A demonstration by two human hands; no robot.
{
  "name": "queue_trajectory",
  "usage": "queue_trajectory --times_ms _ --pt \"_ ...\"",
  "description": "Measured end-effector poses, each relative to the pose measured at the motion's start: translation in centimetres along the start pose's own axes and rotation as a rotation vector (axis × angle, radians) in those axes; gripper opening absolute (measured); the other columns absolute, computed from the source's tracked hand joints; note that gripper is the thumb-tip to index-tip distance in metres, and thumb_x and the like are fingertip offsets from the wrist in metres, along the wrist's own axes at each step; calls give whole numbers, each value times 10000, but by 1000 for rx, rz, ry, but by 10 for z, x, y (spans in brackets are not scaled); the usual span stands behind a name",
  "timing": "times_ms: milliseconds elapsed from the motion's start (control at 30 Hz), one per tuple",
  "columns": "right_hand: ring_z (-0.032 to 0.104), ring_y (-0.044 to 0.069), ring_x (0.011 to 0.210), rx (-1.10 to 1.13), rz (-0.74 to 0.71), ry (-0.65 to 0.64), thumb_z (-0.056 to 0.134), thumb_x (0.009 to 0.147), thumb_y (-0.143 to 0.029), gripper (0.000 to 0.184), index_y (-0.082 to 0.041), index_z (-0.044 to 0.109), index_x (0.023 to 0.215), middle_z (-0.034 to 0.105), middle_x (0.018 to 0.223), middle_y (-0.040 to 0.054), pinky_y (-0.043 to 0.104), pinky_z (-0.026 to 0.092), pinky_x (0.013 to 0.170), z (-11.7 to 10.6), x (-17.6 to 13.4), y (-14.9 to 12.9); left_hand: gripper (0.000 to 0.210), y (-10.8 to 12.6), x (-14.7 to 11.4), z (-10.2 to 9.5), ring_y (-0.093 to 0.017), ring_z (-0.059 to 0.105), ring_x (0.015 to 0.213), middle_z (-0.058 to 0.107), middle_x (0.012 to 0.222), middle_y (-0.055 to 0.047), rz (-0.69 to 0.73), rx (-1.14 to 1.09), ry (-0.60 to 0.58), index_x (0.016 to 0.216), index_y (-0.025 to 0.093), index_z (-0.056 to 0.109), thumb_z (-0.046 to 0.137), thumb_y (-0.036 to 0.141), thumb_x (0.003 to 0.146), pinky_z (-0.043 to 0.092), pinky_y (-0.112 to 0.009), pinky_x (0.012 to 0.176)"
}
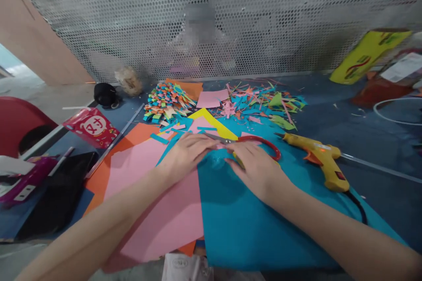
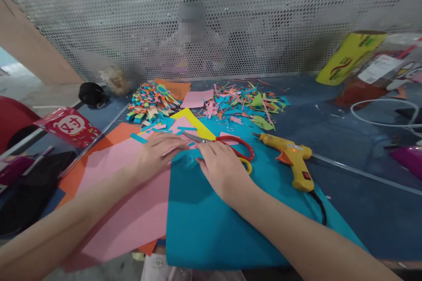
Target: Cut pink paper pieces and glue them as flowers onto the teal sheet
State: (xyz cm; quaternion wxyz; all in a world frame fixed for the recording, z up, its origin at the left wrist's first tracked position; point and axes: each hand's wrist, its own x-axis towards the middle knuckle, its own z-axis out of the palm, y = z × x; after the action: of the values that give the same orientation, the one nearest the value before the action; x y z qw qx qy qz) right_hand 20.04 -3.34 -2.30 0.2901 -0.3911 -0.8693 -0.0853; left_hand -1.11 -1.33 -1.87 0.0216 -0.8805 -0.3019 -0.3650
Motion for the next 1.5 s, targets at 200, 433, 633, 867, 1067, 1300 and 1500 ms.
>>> queue_trajectory --times_ms 200,433,633,867,1067,1300,1500 --pt "645 224 793 89 -41 53 495 881 -146 134 -135 623 918 705 855 87 349 510 699 -1 6 3 447 1 -6 7 -113 654 881 707 899 -4 19 -36 29 1291 215 441 546 128 865 517 -248 817" --pt "642 208 790 137 -71 29 508 885 -163 141 -146 641 840 704 832 70 338 494 737 1 6 4 475 1 -7 10 -120 649 850 678 859 -16 89 -118 11 1307 216 408 506 83 862 526 -262 790" --pt "647 220 833 128 -77 29 525 884 -191 153 -132 666 902 714 893 80 351 491 752 0 7 -1 371 -2 -9 8 -138 650 880 688 864 -22 88 -34 -7 1223 203 463 514 108 867 516 -283 792" --pt "623 189 778 46 -176 8 450 922 -178 240 -150 671 830 706 832 67 314 475 697 2 9 5 325 0 -4 6 -131 638 939 687 953 -27 108 -14 -30 1186 214 479 486 114 877 483 -257 808" --pt "583 217 802 -116 -277 -68 410 929 -165 279 -143 680 860 699 855 84 337 444 686 1 9 10 386 -11 -2 -5 -172 640 957 699 936 -2 -159 -28 -144 1216 220 439 521 176 841 400 -357 911" --pt "561 216 754 -145 -344 -133 359 925 -121 336 -137 689 864 690 843 96 340 404 628 -2 10 8 713 -14 -6 -4 -291 521 1166 682 1082 -58 -172 -148 -308 1324 246 370 672 494 727 305 -450 941" --pt "567 217 772 -136 -361 -155 333 938 -124 361 -134 687 868 682 848 105 337 406 644 0 8 7 749 -11 -6 -2 -293 486 1202 699 1063 -49 -212 -171 -375 1355 248 324 703 408 729 269 -442 930"
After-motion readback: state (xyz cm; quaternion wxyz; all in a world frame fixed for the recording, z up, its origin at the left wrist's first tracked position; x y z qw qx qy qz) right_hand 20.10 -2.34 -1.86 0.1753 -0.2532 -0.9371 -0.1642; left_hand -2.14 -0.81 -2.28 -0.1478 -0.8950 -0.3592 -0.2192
